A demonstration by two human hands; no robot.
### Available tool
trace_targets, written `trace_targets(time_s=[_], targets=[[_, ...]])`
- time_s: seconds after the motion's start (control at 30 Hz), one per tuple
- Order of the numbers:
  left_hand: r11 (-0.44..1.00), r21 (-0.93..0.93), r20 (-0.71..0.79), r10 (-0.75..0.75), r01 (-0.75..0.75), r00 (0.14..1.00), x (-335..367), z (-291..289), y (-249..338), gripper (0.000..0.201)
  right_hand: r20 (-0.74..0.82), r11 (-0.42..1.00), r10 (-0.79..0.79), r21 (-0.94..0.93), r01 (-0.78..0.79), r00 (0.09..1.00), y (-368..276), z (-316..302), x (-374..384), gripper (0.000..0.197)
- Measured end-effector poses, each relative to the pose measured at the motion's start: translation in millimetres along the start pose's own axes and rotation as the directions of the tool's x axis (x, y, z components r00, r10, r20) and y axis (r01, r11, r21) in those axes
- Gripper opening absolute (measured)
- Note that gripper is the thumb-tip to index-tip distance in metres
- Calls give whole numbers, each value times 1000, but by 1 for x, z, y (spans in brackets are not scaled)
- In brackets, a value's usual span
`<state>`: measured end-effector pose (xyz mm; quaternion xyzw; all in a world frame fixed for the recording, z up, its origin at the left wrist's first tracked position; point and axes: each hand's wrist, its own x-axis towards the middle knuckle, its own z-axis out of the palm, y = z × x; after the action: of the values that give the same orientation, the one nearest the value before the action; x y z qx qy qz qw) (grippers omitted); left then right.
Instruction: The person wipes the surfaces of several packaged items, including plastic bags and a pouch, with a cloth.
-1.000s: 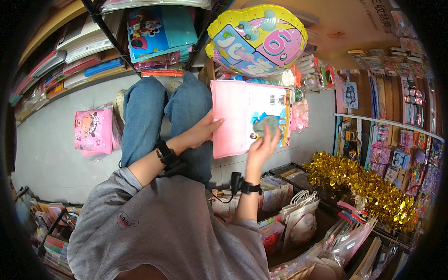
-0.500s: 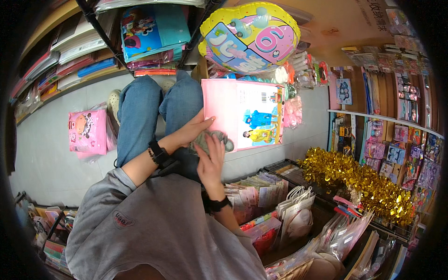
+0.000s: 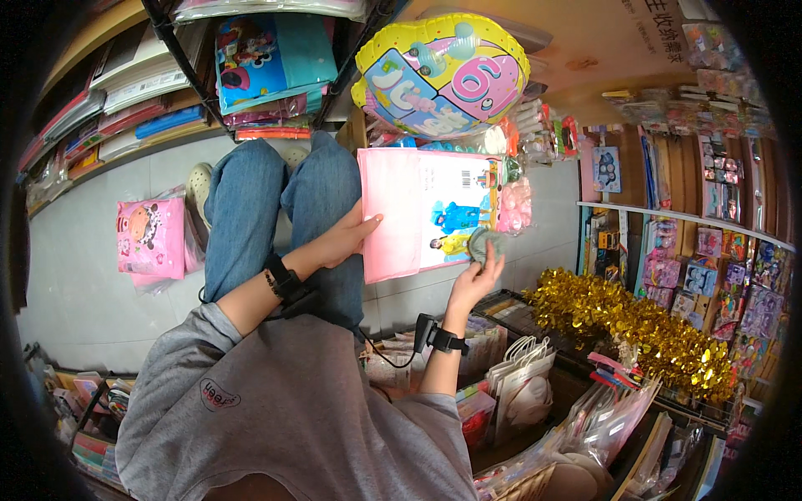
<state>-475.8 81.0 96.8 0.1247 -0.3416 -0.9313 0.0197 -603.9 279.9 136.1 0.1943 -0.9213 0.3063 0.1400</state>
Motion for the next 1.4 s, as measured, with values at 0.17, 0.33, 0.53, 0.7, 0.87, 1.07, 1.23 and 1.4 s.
trace_targets(time_s=[0.17, 0.33, 0.53, 0.7, 0.87, 1.07, 1.23, 1.4], targets=[[998, -64, 46, -11, 14, 999, -1, -5, -5, 54, 221, 951, -306, 112, 287, 926, -72, 8, -24, 44], [998, 64, -11, 6, -5, 1000, 1, -3, -4, 51, 216, 902, -389, -107, 418, 895, -43, 38, -19, 42], [999, 35, 23, -21, 20, 1000, 4, 1, -1, 54, 101, 985, -45, -163, 61, 994, 31, 2, 67, 41], [986, -140, 106, -78, 92, 991, 5, -7, 3, 57, 10, 967, -231, 113, 229, 973, -33, 6, 46, 41], [952, -286, 142, -68, 107, 987, -8, 0, 15, 67, 374, 865, -492, 107, 491, 786, -125, 45, -32, 40], [951, -282, 109, -103, 130, 989, -8, -4, 14, 67, 569, 890, -437, 386, 243, 696, -128, 20, -31, 30], [994, -107, 88, -29, 39, 996, -6, -4, 6, 52, 392, 920, -322, 346, 186, 862, -126, 11, 14, 33], [994, -107, 79, -7, 16, 997, -2, -7, -5, 55, 471, 772, -618, 208, 601, 630, -144, 55, 21, 43]])
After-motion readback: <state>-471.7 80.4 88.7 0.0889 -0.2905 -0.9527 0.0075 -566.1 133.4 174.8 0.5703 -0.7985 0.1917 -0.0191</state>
